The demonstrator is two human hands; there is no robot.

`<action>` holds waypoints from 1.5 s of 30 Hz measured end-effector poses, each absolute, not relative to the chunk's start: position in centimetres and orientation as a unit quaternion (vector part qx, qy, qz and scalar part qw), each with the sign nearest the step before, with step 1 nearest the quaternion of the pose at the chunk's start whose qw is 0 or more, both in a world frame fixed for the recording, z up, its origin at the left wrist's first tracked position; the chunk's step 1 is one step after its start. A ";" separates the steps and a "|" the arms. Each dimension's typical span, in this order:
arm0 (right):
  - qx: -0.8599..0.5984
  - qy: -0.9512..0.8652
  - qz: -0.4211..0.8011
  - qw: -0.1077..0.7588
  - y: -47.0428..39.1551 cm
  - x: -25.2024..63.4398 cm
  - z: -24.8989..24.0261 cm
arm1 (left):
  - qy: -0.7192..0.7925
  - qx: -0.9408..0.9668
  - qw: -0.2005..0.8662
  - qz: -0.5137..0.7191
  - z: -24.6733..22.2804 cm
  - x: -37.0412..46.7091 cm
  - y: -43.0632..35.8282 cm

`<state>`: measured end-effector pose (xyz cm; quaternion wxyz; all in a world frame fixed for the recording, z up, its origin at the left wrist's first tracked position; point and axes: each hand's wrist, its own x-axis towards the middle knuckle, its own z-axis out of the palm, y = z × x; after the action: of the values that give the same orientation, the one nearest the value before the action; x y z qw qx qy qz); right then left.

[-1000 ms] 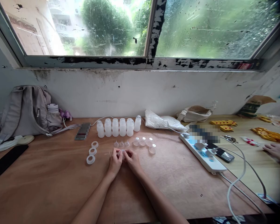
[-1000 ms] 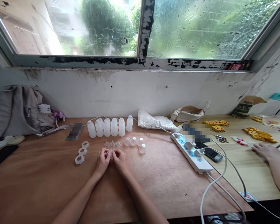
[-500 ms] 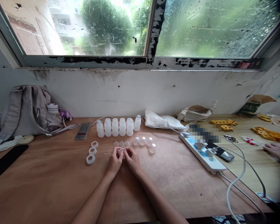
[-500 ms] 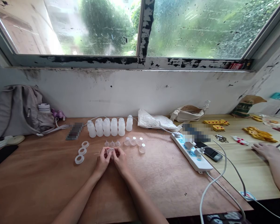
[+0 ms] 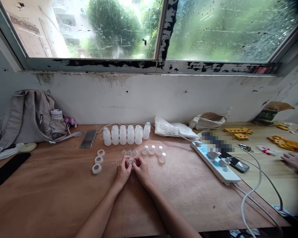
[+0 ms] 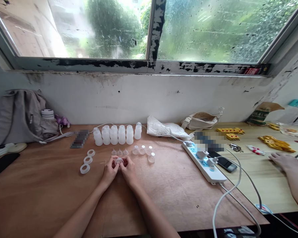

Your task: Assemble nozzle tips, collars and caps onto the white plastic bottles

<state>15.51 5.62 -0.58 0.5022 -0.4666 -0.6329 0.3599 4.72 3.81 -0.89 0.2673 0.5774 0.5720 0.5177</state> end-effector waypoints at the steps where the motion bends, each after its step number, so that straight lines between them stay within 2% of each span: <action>1: -0.470 -0.633 0.356 0.502 5.6 15.5 -0.6 | 0.571 0.576 0.269 0.520 -0.9 4.7 3.8; 9: -0.432 -0.646 0.372 0.508 5.4 15.8 0.3 | 0.549 0.527 0.325 0.562 -1.5 4.8 4.0; 17: -0.383 -0.490 0.588 0.517 6.0 15.7 -0.1 | 0.499 0.488 0.410 0.587 -1.6 4.2 4.7; 23: -0.360 -0.458 0.633 0.510 6.3 15.8 -0.4 | 0.457 0.471 0.488 0.575 -0.5 4.4 4.2; 30: -0.376 -0.485 0.568 0.548 6.2 15.9 -0.2 | 0.462 0.511 0.481 0.542 0.0 4.0 4.5; 36: -0.382 -0.531 0.526 0.543 6.0 16.0 0.2 | 0.466 0.565 0.446 0.514 -0.2 3.5 4.7; 41: -0.407 -0.659 0.398 0.491 6.2 16.3 0.7 | 0.490 0.608 0.370 0.503 -0.1 3.1 4.3; 45: -0.401 -0.737 0.270 0.473 8.5 16.7 3.2 | 0.530 0.604 0.294 0.518 0.0 2.9 4.3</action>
<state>16.70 8.50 3.24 0.4731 -0.4007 -0.7366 0.2703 2.88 4.25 0.04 0.2944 0.6036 0.5296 0.5182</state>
